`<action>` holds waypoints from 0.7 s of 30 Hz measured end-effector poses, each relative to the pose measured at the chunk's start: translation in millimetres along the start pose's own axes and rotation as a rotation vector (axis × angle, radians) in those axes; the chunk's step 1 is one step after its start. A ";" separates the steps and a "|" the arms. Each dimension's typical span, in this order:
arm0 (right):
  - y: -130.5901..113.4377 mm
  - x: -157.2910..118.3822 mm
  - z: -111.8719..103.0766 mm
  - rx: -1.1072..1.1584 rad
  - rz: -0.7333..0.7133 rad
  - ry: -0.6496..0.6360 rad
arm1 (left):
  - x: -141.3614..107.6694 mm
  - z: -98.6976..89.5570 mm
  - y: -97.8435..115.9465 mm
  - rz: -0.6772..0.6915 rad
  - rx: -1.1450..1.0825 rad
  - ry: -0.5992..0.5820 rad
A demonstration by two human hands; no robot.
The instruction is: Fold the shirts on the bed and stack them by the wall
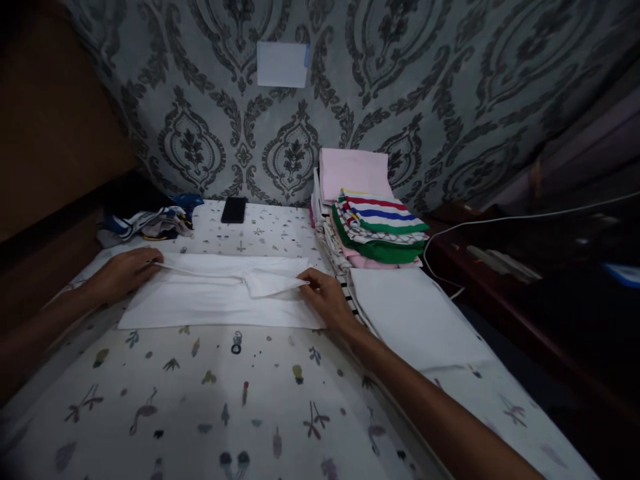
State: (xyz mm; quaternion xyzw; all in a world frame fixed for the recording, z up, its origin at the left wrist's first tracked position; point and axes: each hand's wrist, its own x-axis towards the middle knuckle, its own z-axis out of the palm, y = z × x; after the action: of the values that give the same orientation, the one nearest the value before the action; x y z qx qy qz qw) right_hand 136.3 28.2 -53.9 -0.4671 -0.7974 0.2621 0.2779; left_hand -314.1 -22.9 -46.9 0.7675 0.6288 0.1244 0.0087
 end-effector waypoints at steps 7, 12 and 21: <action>3.3 -9.1 10.0 -0.472 -0.305 0.035 | -1.2 -0.8 -5.0 0.067 -0.030 -0.041; -6.1 -1.4 29.7 -0.597 -0.479 0.004 | 0.5 -4.8 -1.8 0.082 0.001 -0.024; -13.3 -0.9 3.6 -0.180 -0.186 -0.020 | 6.3 -17.4 34.2 0.100 -0.101 -0.036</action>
State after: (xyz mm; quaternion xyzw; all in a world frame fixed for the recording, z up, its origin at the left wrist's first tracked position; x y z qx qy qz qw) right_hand 126.2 21.2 -47.7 -0.4116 -0.8604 0.1672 0.2497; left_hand -283.5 -26.5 -23.1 0.7986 0.5824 0.1425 0.0527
